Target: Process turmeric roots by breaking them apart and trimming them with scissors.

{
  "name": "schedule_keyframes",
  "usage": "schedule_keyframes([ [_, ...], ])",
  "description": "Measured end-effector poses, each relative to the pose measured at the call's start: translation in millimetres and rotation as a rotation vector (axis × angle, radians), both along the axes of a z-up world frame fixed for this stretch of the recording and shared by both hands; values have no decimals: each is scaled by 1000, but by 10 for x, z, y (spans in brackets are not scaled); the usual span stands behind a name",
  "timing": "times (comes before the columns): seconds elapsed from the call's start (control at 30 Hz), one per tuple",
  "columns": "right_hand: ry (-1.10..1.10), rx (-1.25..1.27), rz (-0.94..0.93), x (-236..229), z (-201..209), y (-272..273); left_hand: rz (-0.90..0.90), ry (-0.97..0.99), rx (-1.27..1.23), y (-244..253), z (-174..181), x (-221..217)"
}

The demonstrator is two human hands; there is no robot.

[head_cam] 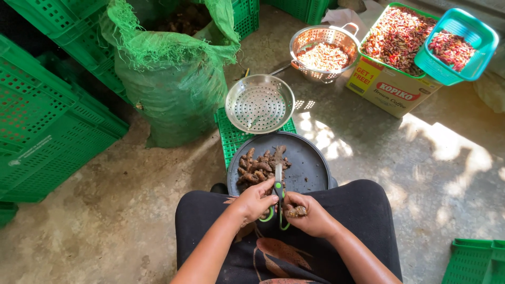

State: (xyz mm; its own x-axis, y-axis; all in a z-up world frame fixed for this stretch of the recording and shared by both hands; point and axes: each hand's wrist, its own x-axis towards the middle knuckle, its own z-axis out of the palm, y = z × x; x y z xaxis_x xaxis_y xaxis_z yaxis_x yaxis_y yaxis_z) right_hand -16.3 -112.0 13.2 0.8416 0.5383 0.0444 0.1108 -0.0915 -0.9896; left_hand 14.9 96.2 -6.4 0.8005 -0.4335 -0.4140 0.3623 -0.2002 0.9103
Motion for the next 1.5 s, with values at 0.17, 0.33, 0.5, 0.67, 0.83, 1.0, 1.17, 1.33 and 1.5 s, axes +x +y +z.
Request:
schedule_keyframes([
  [0.17, -4, -182, 8, 39, 8, -216, -202, -216, 382, 305, -26, 93],
  [0.33, -24, -155, -47, 13, 21, -101, -101, -264, 523, 301, 93, 23],
  [0.5, -44, -143, -158, -34, -15, -82, 74, -490, 569, 170, -127, -111],
  [0.67, 55, -35, -148, -64, 31, -12, 97, -548, 616, 135, -103, -151],
  [0.83, 72, 18, -165, -63, 58, 61, 114, -659, 747, -22, 118, -251],
  [1.0, 312, 187, -167, -8, 36, 79, 214, -914, 803, -113, -33, -117],
  [1.17, 893, 572, -312, 236, 202, -195, 373, -355, 446, 19, 346, 427],
  [1.33, 996, 588, -376, 681, 52, -371, 321, -69, 544, 140, 486, 1086],
  [1.5, 840, 669, -528, 874, -293, -397, 421, 16, 115, 48, 146, 1211],
])
